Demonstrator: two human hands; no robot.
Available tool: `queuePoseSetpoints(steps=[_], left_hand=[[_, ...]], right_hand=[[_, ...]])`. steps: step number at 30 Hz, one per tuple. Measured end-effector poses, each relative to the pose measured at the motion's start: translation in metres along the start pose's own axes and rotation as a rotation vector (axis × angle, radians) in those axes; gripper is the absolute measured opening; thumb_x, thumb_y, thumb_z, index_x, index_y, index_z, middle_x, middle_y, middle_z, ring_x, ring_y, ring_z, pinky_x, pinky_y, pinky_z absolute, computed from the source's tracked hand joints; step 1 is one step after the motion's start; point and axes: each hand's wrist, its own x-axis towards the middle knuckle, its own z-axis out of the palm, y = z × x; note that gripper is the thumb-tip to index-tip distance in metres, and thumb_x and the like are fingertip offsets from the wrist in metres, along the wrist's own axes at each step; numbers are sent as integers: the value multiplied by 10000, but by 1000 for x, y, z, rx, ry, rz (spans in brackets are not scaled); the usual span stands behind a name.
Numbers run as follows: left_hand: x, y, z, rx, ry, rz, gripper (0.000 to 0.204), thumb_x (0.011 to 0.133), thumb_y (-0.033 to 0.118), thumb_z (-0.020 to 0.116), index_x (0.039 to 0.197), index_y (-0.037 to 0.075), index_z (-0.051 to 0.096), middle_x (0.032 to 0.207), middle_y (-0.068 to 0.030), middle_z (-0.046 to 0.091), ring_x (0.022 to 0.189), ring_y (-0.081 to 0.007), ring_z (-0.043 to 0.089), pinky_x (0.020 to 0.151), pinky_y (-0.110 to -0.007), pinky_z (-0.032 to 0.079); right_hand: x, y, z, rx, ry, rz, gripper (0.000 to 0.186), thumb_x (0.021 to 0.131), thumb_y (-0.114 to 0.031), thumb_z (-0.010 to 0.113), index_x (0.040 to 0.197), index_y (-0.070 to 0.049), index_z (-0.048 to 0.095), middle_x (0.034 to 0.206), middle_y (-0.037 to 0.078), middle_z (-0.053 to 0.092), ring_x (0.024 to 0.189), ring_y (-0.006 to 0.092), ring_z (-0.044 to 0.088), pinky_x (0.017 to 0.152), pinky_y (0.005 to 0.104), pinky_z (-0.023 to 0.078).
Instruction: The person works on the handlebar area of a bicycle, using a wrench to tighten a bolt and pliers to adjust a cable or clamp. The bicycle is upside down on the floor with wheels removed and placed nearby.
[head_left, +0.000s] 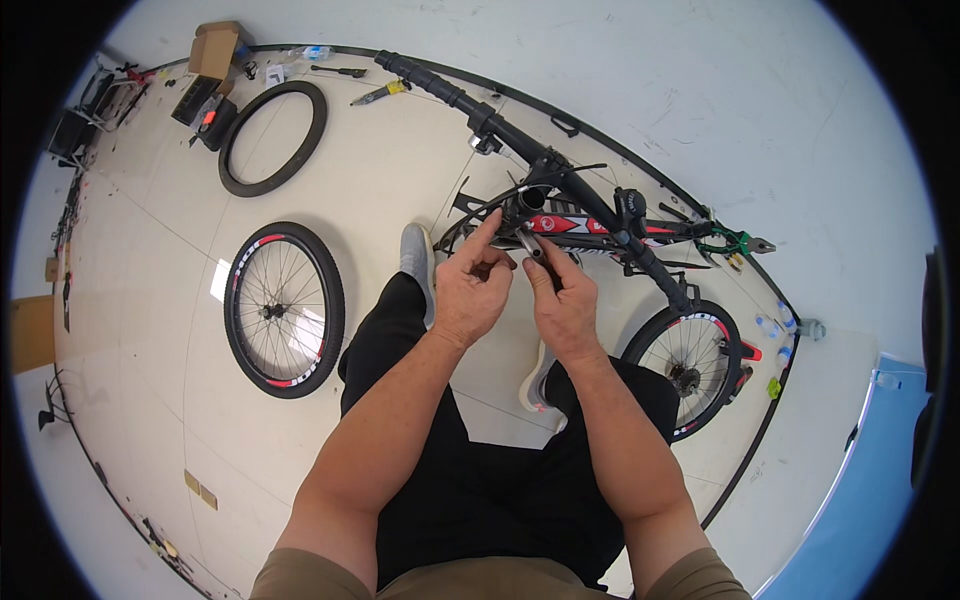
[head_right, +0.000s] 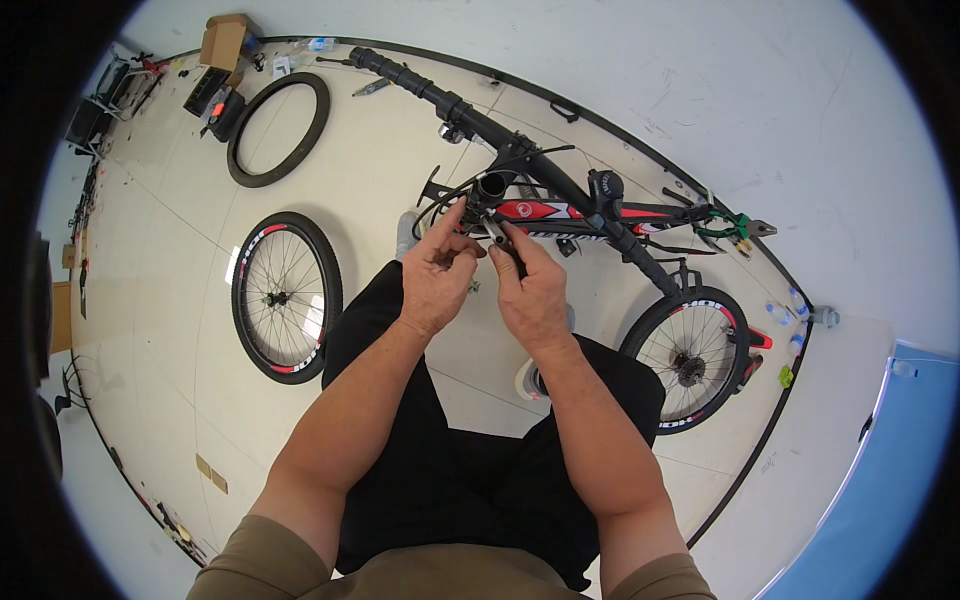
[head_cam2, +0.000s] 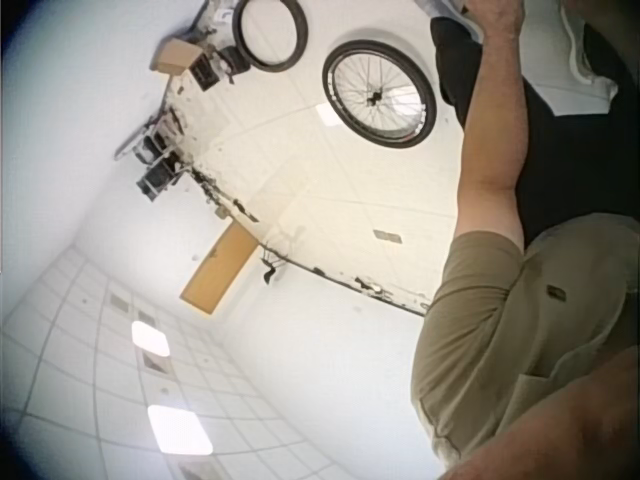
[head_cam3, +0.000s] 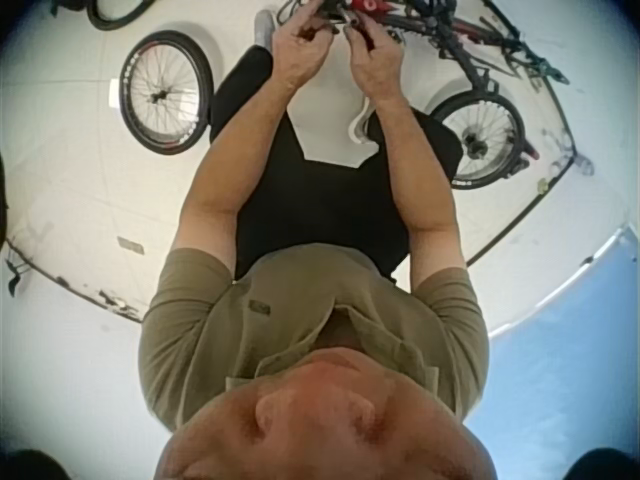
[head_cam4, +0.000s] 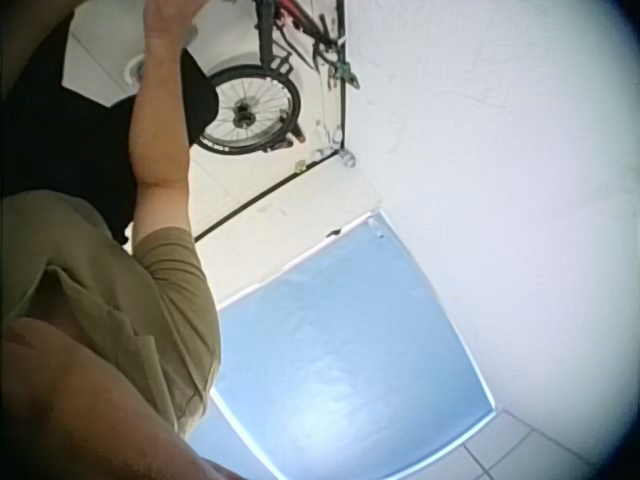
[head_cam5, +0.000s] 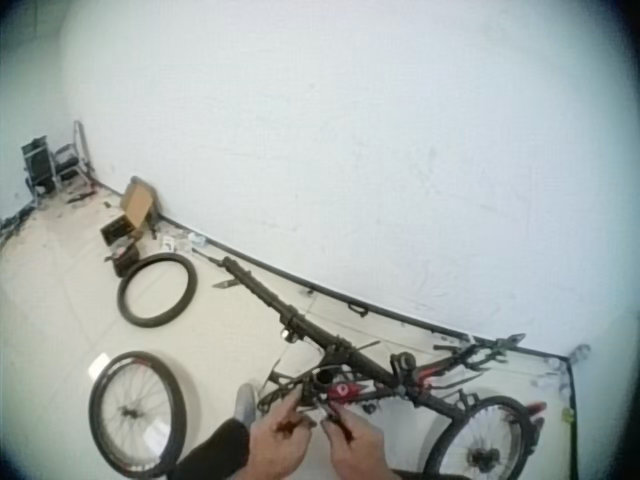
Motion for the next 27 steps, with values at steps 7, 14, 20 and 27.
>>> queuePoseSetpoints(steps=[7,14,20,27], left_hand=[[0,2,-1,8,-15,-12,656,853,-46,547,1493,66,457,916,-75,706,854,-106,650,816,-263,522],[0,3,0,24,-13,-28,650,851,-45,550,1486,69,468,915,-70,702,837,-98,637,800,-257,518],[0,4,0,13,-14,-19,651,848,-47,550,1483,77,476,909,-68,701,829,-95,633,793,-255,518],[0,3,0,15,-6,-21,652,849,-46,549,1485,78,474,903,-69,702,827,-96,635,790,-253,520]], right_hand=[[2,-3,-2,-3,-10,9,349,965,-91,654,1299,5,623,1037,88,695,922,130,618,846,260,496],[3,0,-2,12,7,-25,332,944,-87,663,1255,24,638,992,138,701,867,178,654,780,292,519],[5,3,-5,-62,12,-107,332,928,-81,679,1248,4,653,955,129,695,832,178,647,745,296,513],[5,-3,-4,-14,0,-36,321,936,-74,671,1248,-1,655,958,122,695,840,166,639,750,288,513]])
